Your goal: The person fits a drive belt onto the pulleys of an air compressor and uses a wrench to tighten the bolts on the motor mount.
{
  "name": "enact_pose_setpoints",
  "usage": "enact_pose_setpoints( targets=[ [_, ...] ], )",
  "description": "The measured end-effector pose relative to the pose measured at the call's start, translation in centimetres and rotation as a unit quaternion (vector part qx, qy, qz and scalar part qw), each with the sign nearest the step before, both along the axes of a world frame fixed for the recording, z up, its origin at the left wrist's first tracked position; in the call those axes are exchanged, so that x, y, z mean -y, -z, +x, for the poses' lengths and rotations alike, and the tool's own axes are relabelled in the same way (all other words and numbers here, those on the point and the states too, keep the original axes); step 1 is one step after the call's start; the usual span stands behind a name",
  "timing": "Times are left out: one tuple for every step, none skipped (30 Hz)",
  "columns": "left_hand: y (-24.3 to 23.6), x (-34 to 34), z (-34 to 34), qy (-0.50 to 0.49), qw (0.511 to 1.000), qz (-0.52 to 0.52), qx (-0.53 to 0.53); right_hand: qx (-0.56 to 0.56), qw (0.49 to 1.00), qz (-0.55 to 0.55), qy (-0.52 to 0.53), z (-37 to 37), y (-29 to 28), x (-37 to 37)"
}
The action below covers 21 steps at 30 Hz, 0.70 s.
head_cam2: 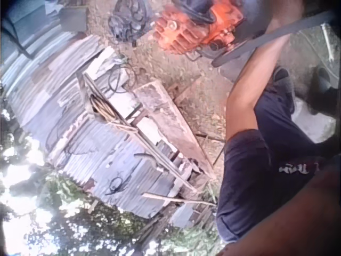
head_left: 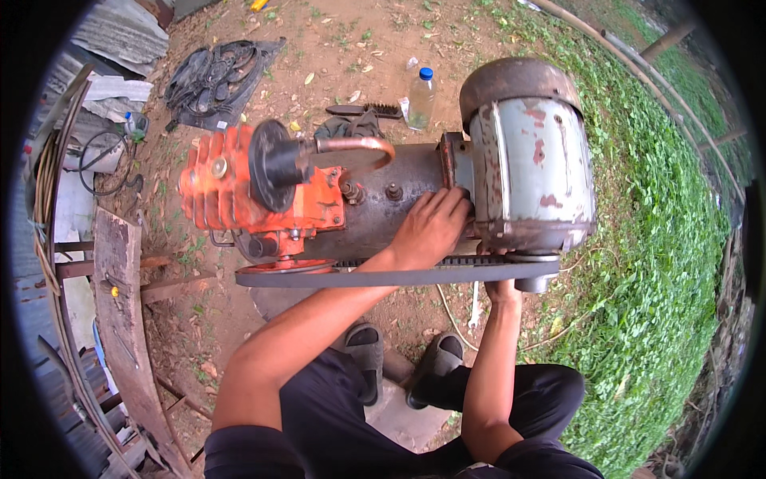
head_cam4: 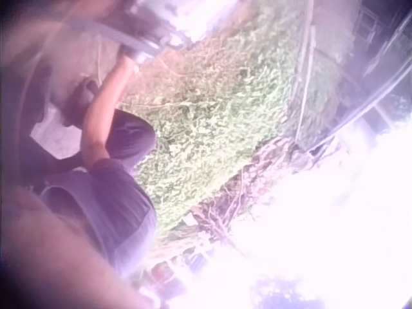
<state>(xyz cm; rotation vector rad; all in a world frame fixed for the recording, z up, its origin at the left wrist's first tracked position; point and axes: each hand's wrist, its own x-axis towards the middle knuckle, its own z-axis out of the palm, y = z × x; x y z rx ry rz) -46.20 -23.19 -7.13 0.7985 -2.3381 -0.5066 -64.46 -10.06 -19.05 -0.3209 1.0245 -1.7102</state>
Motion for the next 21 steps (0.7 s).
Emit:
enact_pose_setpoints(
  targets=[
    [0.1, -0.1, 0.2, 0.005, 0.999, -0.012, 0.029, -0.006, 1.0, 0.016, -0.026, 0.2, 0.0, -1.0],
    [0.1, 0.0, 0.2, 0.006, 0.998, -0.033, 0.044, 0.018, 0.998, 0.031, -0.059, 0.5, -0.8, -1.6],
    [0.1, 0.0, 0.3, 0.003, 0.999, -0.016, 0.046, 0.009, 0.998, 0.044, -0.039, 1.3, -1.2, -1.8],
    [0.1, 0.0, 0.3, 0.0, 0.999, 0.0, 0.049, 0.0, 0.998, 0.057, -0.019, 2.1, -1.6, -2.0],
    [-0.1, -0.1, 0.3, -0.003, 0.999, 0.016, 0.051, 0.011, 0.992, 0.121, 0.023, 3.3, -3.4, -1.7],
    [-0.3, -0.2, 0.1, -0.015, 0.998, 0.032, 0.042, 0.048, 0.981, 0.172, 0.069, 3.7, -3.3, -2.1],
    [-0.6, -0.4, -0.2, -0.028, 0.998, 0.048, 0.033, 0.055, 0.979, 0.196, 0.011, 3.0, -2.3, -3.5],
    [-0.5, -0.6, -0.2, -0.042, 0.997, 0.063, 0.026, 0.018, 0.971, 0.24, -0.004, 3.7, -4.1, -3.1],
    [-0.3, -0.7, -0.2, -0.049, 0.995, 0.078, 0.023, -0.019, 0.959, 0.282, -0.02, 4.5, -6.2, -2.5],
    [0.0, -0.8, -0.1, -0.056, 0.994, 0.092, 0.02, -0.068, 0.951, 0.296, -0.049, 4.5, -5.9, -3.1],
    [-0.1, -0.9, -0.4, -0.057, 0.993, 0.107, 0.012, -0.12, 0.941, 0.31, -0.071, 4.1, -5.5, -4.4],
    [-0.1, -1.0, -0.4, -0.065, 0.992, 0.105, 0.006, -0.168, 0.927, 0.321, -0.096, 4.2, -5.7, -4.8],
    [0.0, -1.1, -0.4, -0.072, 0.992, 0.104, 0.0, -0.138, 0.93, 0.332, -0.076, 4.2, -6.0, -5.2],
    [0.0, -1.0, -0.4, -0.082, 0.992, 0.1, -0.005, -0.107, 0.932, 0.342, -0.059, 4.3, -6.7, -5.1],
    [0.0, -1.1, -0.3, -0.085, 0.989, 0.117, -0.014, -0.076, 0.932, 0.352, -0.041, 4.4, -7.3, -5.0],
    [0.0, -1.1, -0.3, -0.089, 0.987, 0.133, -0.022, -0.052, 0.958, 0.275, -0.068, 3.9, -6.8, -5.7],
    [-0.3, -1.3, -0.4, -0.089, 0.984, 0.151, -0.031, -0.055, 0.968, 0.243, -0.013, 4.0, -6.3, -5.7],
    [-0.5, -1.4, -0.6, -0.096, 0.981, 0.163, -0.05, -0.063, 0.975, 0.21, 0.043, 4.2, -5.7, -5.1],
    [-0.7, -1.6, -0.8, -0.103, 0.977, 0.176, -0.069, -0.072, 0.977, 0.175, 0.097, 4.1, -5.1, -4.4],
    [-0.7, -1.7, -0.9, -0.109, 0.973, 0.188, -0.082, -0.055, 0.987, 0.143, 0.05, 4.0, -8.3, -1.6],
    [-0.8, -1.8, -1.0, -0.116, 0.969, 0.196, -0.094, -0.053, 0.988, 0.139, 0.031, 3.8, -9.9, 0.2]
  ],
)
